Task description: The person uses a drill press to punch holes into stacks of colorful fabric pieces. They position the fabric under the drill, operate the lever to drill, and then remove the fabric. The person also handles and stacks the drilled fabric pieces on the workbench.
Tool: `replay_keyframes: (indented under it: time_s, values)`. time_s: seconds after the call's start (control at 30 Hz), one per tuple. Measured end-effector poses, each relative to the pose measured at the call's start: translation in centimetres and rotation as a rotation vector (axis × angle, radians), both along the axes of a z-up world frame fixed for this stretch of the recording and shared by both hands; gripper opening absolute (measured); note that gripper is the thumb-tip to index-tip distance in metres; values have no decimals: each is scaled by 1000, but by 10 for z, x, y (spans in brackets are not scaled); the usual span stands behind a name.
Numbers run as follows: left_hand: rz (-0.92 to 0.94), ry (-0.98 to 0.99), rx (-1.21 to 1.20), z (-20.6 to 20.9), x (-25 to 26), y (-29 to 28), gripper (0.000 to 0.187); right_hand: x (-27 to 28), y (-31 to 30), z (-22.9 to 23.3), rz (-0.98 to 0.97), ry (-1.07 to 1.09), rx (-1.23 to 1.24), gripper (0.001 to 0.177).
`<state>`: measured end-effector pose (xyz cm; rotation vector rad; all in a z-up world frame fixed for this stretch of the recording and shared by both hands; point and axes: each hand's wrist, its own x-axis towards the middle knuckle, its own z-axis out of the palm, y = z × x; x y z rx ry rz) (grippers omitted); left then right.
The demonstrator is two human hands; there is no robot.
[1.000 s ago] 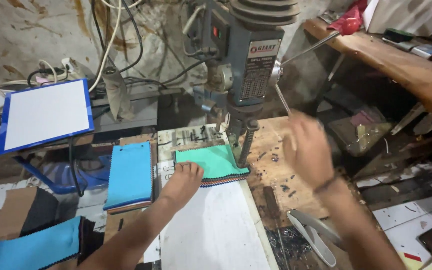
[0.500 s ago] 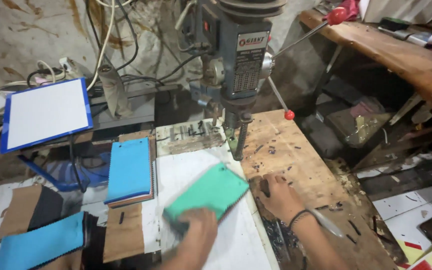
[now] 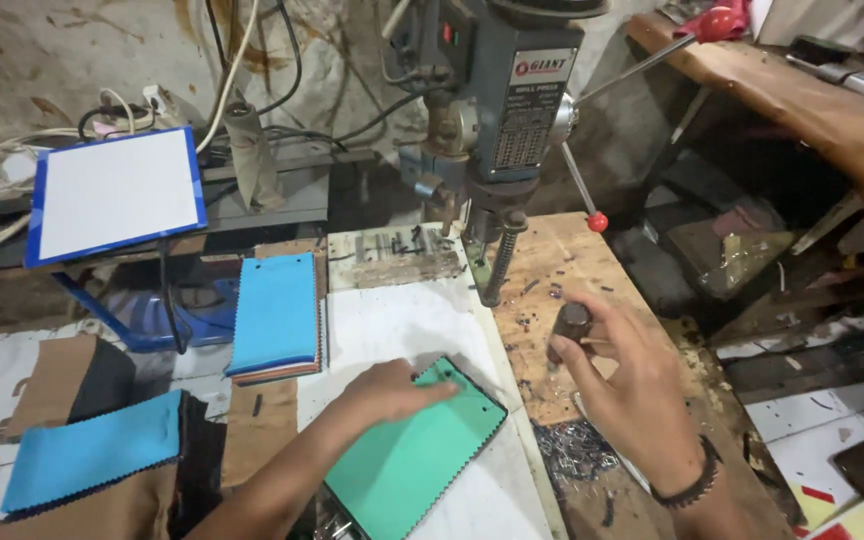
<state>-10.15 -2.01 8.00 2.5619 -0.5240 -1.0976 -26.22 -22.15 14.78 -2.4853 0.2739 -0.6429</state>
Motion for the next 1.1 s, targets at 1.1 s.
replay_keyframes:
  time_s: [1.1]
  values:
    - [464,254,-764,-82,2,3,49,-21,59,-14,311,-304,-12,30]
